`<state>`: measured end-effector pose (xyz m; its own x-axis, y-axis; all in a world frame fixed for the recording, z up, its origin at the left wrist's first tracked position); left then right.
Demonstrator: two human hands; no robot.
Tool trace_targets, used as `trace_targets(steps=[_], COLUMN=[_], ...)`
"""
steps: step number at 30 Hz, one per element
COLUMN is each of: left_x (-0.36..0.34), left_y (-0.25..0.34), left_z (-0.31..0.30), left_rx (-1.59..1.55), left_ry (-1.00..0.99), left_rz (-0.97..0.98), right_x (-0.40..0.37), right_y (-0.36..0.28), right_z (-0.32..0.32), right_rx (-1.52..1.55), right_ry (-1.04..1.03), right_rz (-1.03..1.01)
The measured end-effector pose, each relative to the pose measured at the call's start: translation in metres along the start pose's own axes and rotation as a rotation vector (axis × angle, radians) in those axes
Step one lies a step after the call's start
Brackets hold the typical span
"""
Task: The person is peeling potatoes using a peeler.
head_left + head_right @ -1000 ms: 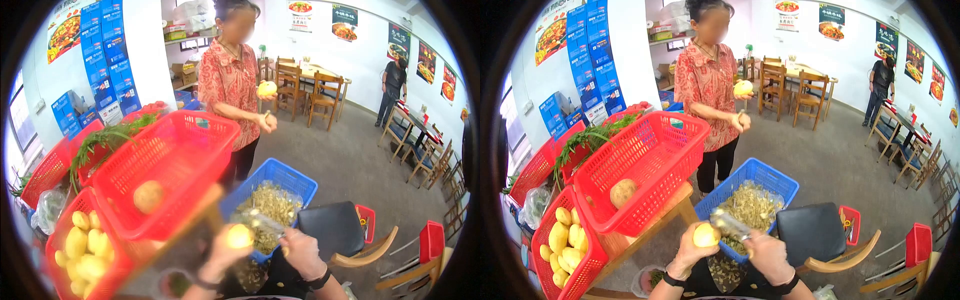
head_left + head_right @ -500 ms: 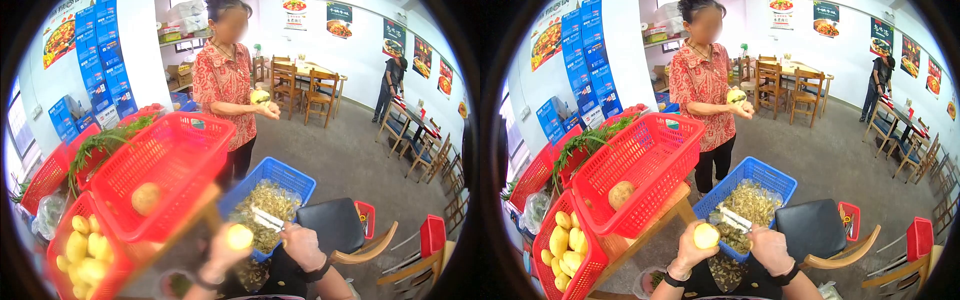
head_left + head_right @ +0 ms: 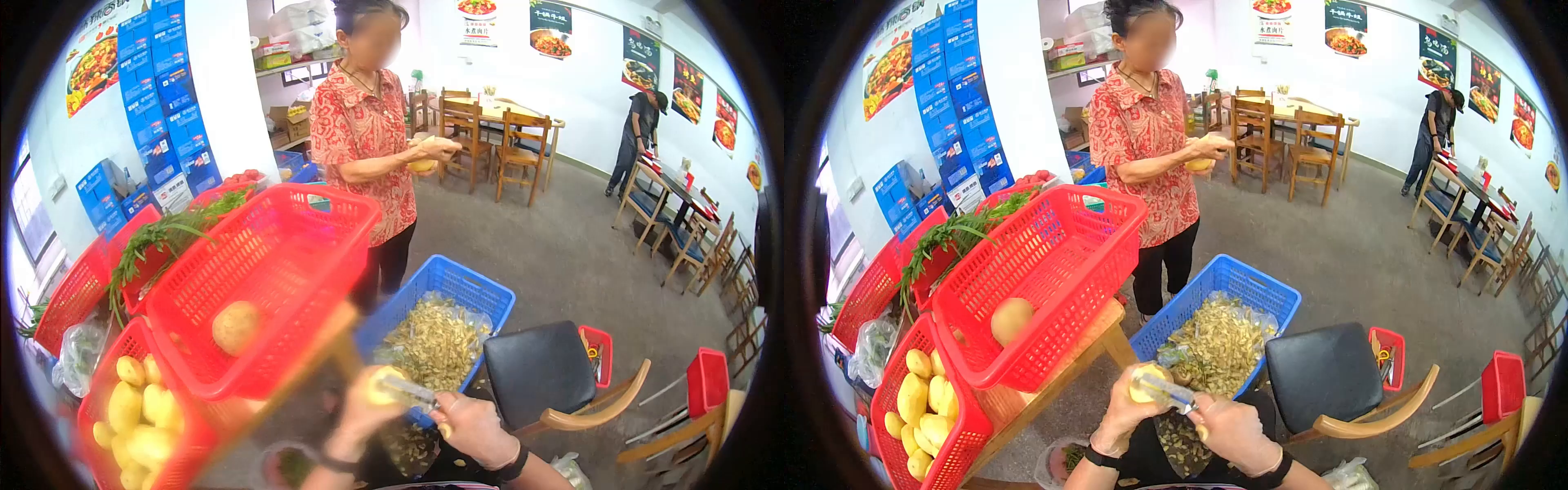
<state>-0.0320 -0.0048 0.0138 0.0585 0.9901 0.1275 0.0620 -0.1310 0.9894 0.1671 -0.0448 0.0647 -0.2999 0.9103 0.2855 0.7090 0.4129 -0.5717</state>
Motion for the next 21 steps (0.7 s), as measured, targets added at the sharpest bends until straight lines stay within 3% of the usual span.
trace_targets(steps=[1,3,4,7,8,9,11,12,13,15,17,19,21], left_x=[-0.002,-0.007,-0.005,-0.003,-0.004,-0.003,-0.005,-0.006,-0.006,-0.002,-0.004,-0.004,-0.011], left_y=[0.003,0.007,0.007,-0.001,-0.003,-0.001,0.003,0.006,0.007,-0.001,-0.004,-0.005,0.004], left_z=[0.002,0.000,0.001,0.001,0.003,0.006,0.009,0.009,0.008,0.007,0.009,0.010,0.008], left_rx=[-0.148,-0.194,-0.246,-0.305,-0.303,-0.347,-0.389,-0.371,-0.352,-0.355,-0.356,-0.332,-0.427], left_ry=[-0.051,-0.079,-0.099,-0.109,-0.111,-0.138,-0.169,-0.155,-0.139,-0.140,-0.155,-0.165,-0.163], left_rz=[-0.031,-0.113,-0.185,-0.137,-0.141,-0.172,-0.207,-0.238,-0.268,-0.242,-0.223,-0.274,-0.315], right_x=[-0.002,0.006,0.007,-0.001,-0.003,-0.005,0.002,0.006,0.008,0.001,-0.003,-0.001,0.004], right_y=[-0.001,0.026,0.027,0.012,-0.001,-0.007,0.014,0.027,0.033,0.013,-0.009,0.008,0.028], right_z=[0.003,0.005,0.004,-0.008,-0.008,-0.004,-0.001,-0.003,-0.007,-0.014,-0.007,0.006,0.000], right_rx=[-0.030,-0.143,-0.149,0.023,0.106,-0.024,-0.069,-0.214,-0.229,-0.144,-0.143,-0.069,-0.071], right_ry=[-0.032,0.039,0.044,0.185,0.160,0.056,0.130,0.098,0.146,0.161,0.014,0.016,0.131], right_rz=[-0.007,0.211,0.203,0.073,-0.053,-0.061,-0.011,0.160,0.188,0.093,-0.041,-0.017,0.146])
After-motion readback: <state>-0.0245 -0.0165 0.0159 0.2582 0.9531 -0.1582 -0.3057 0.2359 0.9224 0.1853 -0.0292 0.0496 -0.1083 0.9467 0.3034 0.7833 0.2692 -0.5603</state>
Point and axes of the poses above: each hand's wrist, its own x-axis towards the middle knuckle, its own z-axis out of the palm, y = z × x, the point moved 3 cm from there along x, towards the middle knuckle, and after that the axes turned 6 degrees about x, right-handed, at the moved point
